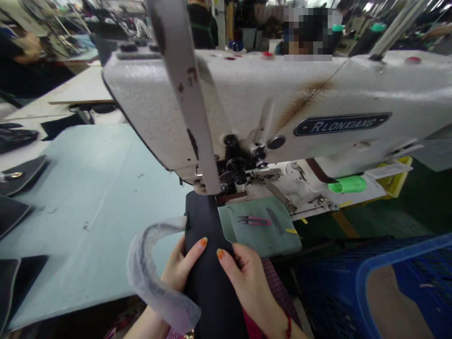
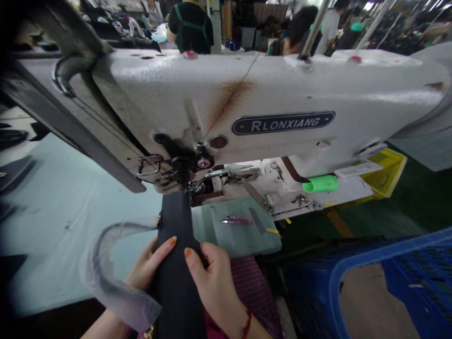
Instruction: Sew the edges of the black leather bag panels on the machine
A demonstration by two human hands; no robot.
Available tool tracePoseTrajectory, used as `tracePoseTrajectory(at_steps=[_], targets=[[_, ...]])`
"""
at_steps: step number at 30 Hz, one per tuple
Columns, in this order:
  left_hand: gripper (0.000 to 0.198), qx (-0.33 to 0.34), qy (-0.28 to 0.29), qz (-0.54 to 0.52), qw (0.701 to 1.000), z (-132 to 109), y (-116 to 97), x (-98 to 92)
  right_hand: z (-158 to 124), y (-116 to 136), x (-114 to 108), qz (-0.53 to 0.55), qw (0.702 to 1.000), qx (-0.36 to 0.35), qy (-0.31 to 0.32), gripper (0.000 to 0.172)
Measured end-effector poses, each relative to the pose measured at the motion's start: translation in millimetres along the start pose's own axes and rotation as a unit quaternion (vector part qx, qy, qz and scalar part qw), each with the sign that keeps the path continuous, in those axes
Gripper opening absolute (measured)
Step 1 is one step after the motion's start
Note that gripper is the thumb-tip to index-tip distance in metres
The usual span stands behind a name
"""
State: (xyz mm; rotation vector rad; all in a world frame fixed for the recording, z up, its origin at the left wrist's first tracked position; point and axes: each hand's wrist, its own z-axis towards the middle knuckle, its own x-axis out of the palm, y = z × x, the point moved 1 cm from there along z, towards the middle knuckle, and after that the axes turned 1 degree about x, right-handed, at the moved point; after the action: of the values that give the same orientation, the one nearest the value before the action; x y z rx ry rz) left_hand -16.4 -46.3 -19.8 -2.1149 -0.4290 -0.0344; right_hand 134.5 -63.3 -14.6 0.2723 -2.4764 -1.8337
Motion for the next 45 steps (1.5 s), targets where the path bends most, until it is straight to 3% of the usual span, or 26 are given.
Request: tracePoseTrajectory(at_steps=[8,15,20,30,36,45], targets=[[0.052,0.002,0.027,-0.004,1.000,4.7,-4.7,4.2,10.2,3.0,-1.1,-0.009,1.000,0.006,-0.002,0.041],[0.046,0.023,0.063,0.023,0.997,25.1,-9.9,0.3,28.7,12.4,-0.6,0.006,1.000,0.007,-0.003,0.041],[0.055,0.034,0.058,0.019,0.998,38.3,-15.4,-0.5,42.6,14.2,0.2,0.017,1.000,0.002,-0.005,0.037],[0.052,0.040,0.048,0.045,0.997,57.7,-36.7,3.6,69.4,17.8,2.5,0.053,0.998,-0.014,0.020,0.037],[0.052,0.079,0.016,0.067,0.994,69.8,-50.2,5.8,82.4,24.4,3.4,0.048,0.998,-0.028,0.017,0.038],[0.052,0.141,0.028,0.112,0.983,92.2,-63.2,0.9,90.6,29.1,4.6,0.002,0.998,-0.067,-0.007,0.043]])
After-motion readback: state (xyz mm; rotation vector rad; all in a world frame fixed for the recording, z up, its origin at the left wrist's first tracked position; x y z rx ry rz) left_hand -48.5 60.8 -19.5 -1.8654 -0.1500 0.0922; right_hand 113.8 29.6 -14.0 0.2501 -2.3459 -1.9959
